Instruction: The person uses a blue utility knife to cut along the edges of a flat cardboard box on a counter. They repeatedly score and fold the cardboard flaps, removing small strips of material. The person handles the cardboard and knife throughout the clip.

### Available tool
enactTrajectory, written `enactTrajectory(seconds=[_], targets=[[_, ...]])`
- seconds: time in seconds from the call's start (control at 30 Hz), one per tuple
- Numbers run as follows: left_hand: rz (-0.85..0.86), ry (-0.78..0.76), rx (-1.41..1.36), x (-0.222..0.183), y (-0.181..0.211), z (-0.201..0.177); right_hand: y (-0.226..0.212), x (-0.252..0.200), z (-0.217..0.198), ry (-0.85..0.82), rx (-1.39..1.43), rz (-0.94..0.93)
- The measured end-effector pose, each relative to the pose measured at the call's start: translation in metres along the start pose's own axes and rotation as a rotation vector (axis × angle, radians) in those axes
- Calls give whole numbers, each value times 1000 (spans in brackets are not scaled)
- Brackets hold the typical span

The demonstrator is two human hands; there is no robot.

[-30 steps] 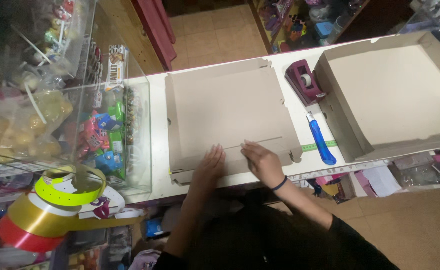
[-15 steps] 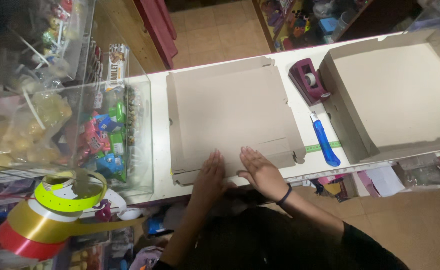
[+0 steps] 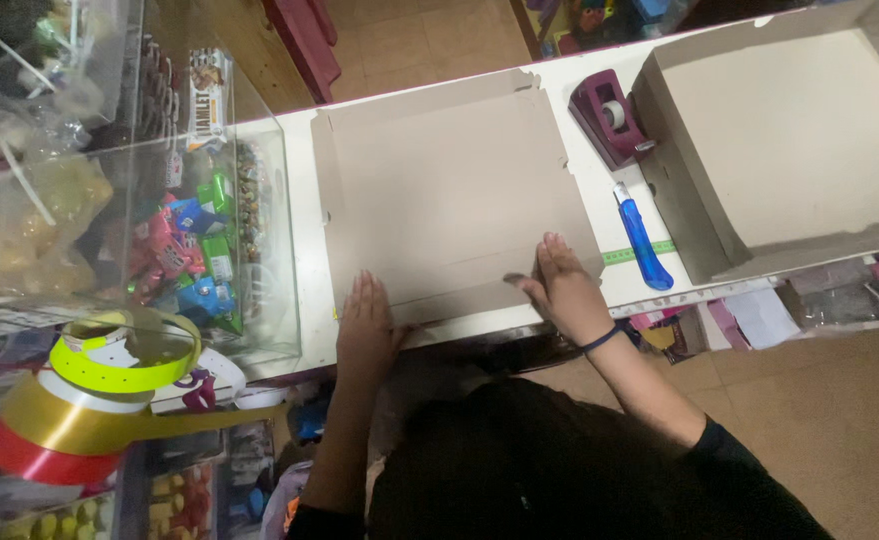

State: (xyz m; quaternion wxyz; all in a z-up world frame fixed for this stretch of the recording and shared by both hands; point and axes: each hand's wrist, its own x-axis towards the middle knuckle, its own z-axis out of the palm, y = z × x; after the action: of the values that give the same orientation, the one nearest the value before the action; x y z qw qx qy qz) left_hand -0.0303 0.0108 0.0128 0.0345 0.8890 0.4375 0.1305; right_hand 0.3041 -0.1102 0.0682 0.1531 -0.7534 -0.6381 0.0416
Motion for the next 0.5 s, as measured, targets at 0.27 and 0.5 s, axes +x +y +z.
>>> enactTrajectory(seconds=[0.27,0.5], targets=[[-295,242,-27,0,15,-61,47,-21,-55,407,283,5],[33,386,-245,28,68,-76,71,-29,-62,160,353,-92]])
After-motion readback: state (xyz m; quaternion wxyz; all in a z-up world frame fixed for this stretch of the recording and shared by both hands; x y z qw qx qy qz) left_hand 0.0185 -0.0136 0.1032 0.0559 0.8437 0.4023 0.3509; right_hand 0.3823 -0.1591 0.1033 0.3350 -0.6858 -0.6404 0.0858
